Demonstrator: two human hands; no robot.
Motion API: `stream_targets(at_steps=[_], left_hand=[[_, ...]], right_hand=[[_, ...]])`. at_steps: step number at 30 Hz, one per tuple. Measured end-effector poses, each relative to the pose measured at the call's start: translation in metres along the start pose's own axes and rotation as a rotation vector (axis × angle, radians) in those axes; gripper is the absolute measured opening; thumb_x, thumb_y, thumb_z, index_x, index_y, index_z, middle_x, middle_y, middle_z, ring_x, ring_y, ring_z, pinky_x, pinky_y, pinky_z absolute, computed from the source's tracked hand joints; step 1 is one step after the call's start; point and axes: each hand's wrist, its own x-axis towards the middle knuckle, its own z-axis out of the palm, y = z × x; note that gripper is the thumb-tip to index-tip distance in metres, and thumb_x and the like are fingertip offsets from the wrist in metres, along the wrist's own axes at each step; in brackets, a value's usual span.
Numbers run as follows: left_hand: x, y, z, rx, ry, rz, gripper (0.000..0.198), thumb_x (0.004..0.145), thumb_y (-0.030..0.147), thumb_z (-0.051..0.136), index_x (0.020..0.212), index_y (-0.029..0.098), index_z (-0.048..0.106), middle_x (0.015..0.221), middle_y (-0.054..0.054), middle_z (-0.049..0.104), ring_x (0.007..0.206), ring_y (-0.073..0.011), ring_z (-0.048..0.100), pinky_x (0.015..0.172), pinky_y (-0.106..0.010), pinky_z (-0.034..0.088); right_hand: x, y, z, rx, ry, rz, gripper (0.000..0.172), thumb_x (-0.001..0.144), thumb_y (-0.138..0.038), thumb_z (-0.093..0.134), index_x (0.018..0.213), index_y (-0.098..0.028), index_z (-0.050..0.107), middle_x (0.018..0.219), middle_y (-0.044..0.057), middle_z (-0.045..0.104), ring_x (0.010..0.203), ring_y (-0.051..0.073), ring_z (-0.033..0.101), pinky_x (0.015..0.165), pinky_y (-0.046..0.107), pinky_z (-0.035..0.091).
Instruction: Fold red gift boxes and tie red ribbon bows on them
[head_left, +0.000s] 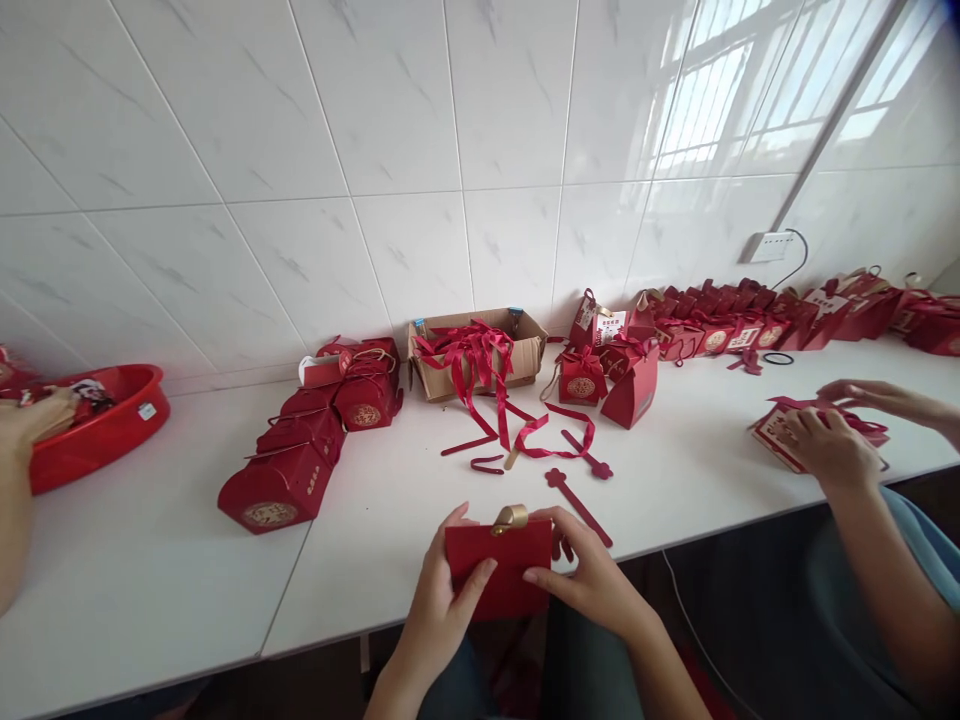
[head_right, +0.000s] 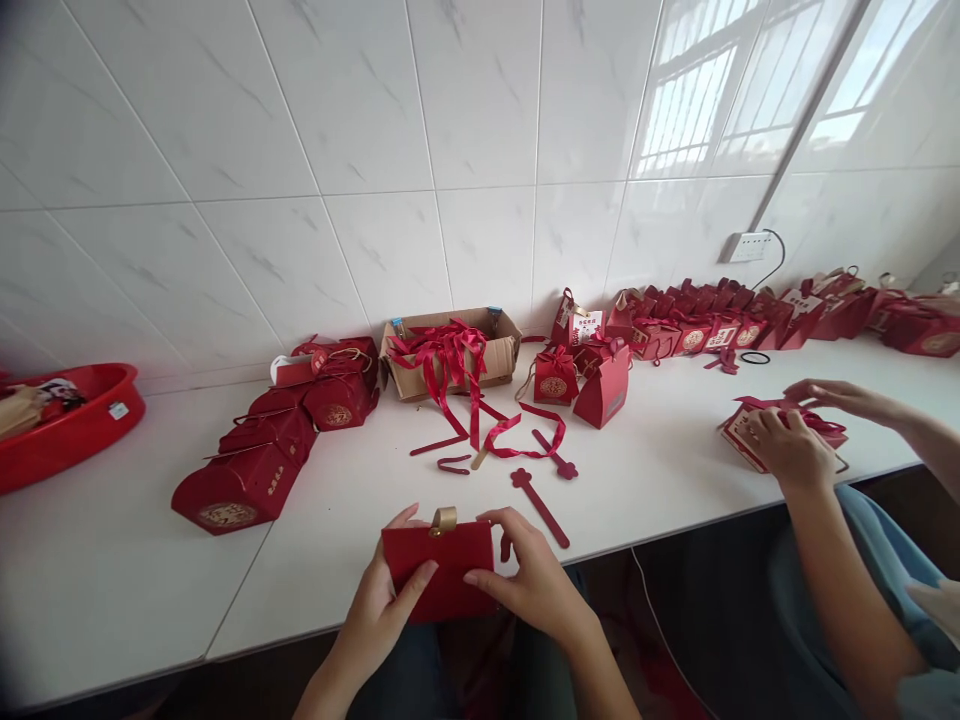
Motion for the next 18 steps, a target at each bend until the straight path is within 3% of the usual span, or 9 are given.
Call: stream_targets(at_steps=[2,4,7,11,13,18], left_hand=[[0.003,-0.017,0.002,0.124,-0.051,0.048,0.055,0.084,0.041,0.057,0.134,0.025,0.04,0.133,-0.012,0.049,0.124,-0.0284,0.046,0.099,-0.046,0.042],[0.005,-0.033,0.005,0.276,-0.074,0.103,0.059,0.079,0.044,0.061,0.132,0.024,0.044,0.13,-0.013,0.051,0.123,-0.0317,0.046,0.098,-0.051,0.041],[0.005,-0.053,0.01,0.482,-0.044,0.136,0.065,0.076,0.047,0.063,0.133,0.023,0.044,0.129,-0.013,0.053,0.122,-0.0335,0.045,0.099,-0.054,0.038],[0.003,-0.066,0.014,0.634,-0.036,0.168,0.064,0.079,0.048,0.059,0.136,0.023,0.042,0.133,-0.012,0.05,0.124,-0.0315,0.043,0.099,-0.05,0.038],[0.003,-0.07,0.015,0.677,-0.032,0.188,0.063,0.08,0.049,0.058,0.135,0.024,0.043,0.133,-0.012,0.05,0.123,-0.031,0.044,0.098,-0.049,0.04],[0.003,-0.074,0.016,0.753,-0.01,0.229,0.058,0.08,0.051,0.057,0.131,0.025,0.05,0.13,-0.012,0.052,0.12,-0.0318,0.047,0.096,-0.049,0.041]], right_hand=[[-0.004,0.007,-0.002,0.069,-0.034,0.029,0.039,0.078,-0.038,0.068,0.11,-0.021,0.054,0.097,0.004,0.06,0.068,0.013,0.055,0.058,0.026,0.049],[-0.008,0.015,-0.004,0.166,0.014,0.068,0.038,0.078,-0.038,0.068,0.108,-0.02,0.054,0.102,0.005,0.059,0.064,0.012,0.056,0.056,0.026,0.05],[-0.009,0.03,-0.017,0.301,0.198,0.121,0.04,0.077,-0.039,0.068,0.109,-0.02,0.052,0.101,0.007,0.061,0.058,0.012,0.057,0.051,0.027,0.049],[0.007,0.05,-0.054,0.311,0.561,0.225,0.046,0.073,-0.043,0.071,0.108,-0.019,0.052,0.065,-0.001,0.061,0.044,0.011,0.049,0.041,0.024,0.042],[0.021,0.062,-0.074,0.253,0.732,0.25,0.045,0.071,-0.046,0.07,0.104,-0.019,0.055,0.063,-0.001,0.061,0.044,0.012,0.05,0.041,0.024,0.042],[0.06,0.1,-0.112,0.043,0.896,0.303,0.055,0.07,-0.056,0.065,0.107,-0.016,0.056,0.07,0.004,0.065,0.048,0.017,0.059,0.044,0.027,0.046]])
